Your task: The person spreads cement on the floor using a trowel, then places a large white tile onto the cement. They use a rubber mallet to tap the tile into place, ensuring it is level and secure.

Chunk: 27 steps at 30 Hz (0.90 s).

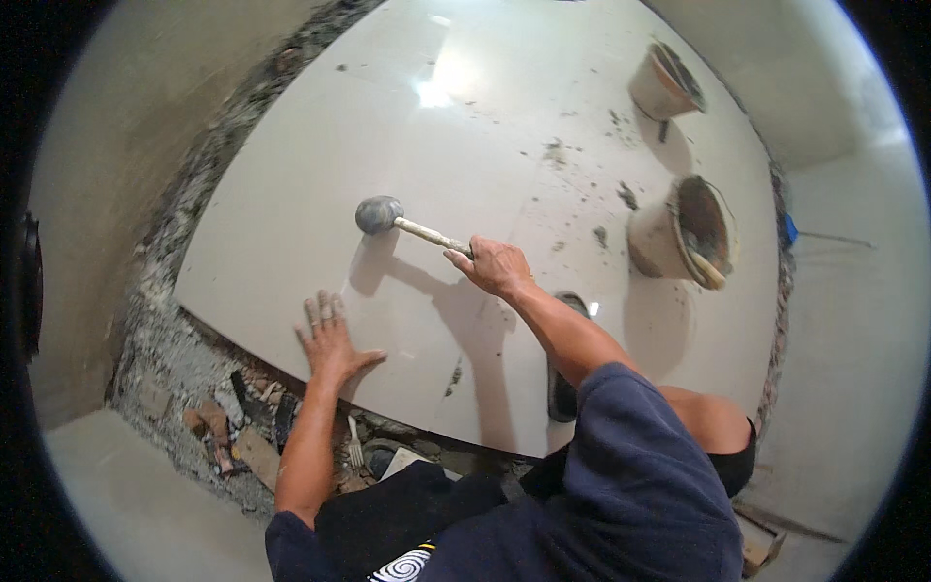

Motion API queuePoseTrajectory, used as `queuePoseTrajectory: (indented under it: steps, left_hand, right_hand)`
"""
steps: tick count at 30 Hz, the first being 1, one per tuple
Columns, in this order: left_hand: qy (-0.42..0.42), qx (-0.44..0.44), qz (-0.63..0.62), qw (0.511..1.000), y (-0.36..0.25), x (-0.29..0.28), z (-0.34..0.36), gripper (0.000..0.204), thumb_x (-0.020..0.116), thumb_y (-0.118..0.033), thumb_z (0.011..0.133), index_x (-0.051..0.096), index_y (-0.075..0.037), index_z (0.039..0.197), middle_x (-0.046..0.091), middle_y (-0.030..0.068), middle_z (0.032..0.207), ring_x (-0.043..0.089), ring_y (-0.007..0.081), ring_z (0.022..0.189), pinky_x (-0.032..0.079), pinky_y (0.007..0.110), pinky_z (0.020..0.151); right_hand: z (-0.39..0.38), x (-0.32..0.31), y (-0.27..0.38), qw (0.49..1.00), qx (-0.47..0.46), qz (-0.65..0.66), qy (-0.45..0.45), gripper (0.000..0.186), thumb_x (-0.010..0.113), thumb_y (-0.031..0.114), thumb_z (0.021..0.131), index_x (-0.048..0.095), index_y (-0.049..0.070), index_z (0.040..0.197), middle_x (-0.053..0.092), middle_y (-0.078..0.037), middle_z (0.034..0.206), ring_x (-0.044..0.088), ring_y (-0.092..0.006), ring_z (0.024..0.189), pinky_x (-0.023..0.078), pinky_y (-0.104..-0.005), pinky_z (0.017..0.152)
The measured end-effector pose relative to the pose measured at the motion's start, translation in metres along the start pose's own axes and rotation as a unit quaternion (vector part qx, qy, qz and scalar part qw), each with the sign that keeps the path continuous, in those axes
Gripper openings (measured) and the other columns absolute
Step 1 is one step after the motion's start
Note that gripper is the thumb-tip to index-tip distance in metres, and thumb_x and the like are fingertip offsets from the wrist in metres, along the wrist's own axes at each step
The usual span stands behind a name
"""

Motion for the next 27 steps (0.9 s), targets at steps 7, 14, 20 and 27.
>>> queuePoseTrajectory:
  steps: [7,14,20,27]
  left_hand:
    - [0.009,-0.022,-0.004,1.000,0.000,0.002,0.000,0.140,0.082,-0.063,0.053,0.004,-0.004,0.154,-0.003,0.0163,0.161,-0.005,0.0389,0.148,0.009,0.069,0.111]
    - [-0.005,-0.007,0.033,0.999,-0.003,0.010,0.005,0.141,0.082,-0.065,0.053,0.003,-0.003,0.153,-0.003,0.0180,0.161,-0.005,0.0412,0.147,0.012,0.071,0.108]
    - [0.001,-0.005,0.028,1.000,0.003,0.012,0.003,0.137,0.076,-0.070,0.056,0.006,-0.004,0.154,-0.001,0.0183,0.161,-0.004,0.0410,0.147,0.009,0.069,0.110]
    - [-0.068,0.015,-0.022,0.997,0.016,0.016,0.004,0.110,0.066,-0.063,0.075,0.015,-0.005,0.153,0.007,0.0145,0.161,0.004,0.0339,0.149,0.008,0.066,0.112]
  right_hand:
    - [-0.021,0.009,-0.080,0.996,-0.006,-0.009,-0.087,0.050,0.059,0.054,0.088,0.059,0.004,0.089,0.063,-0.017,0.091,0.063,-0.0343,0.085,0.050,-0.0435,0.077]
    - [-0.026,-0.102,-0.205,0.925,-0.117,-0.141,-0.333,0.012,0.062,0.014,0.076,0.061,0.007,0.086,0.062,-0.016,0.089,0.061,-0.0322,0.084,0.049,-0.0411,0.074]
    - [-0.097,-0.200,-0.400,0.882,0.351,-0.316,0.008,0.038,0.052,0.036,0.093,0.070,0.005,0.107,0.068,-0.016,0.112,0.065,-0.0335,0.106,0.050,-0.0447,0.088]
    - [-0.113,-0.191,-0.499,0.919,0.309,-0.241,0.049,0.044,0.068,0.038,0.084,0.068,-0.002,0.102,0.070,-0.022,0.101,0.066,-0.0361,0.096,0.051,-0.0457,0.081]
Point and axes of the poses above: each hand's wrist, its own z-axis towards the middle knuckle, its own x-axis out of the palm, y = z × x, the point moved 5 cm from there along z, towards the middle knuckle
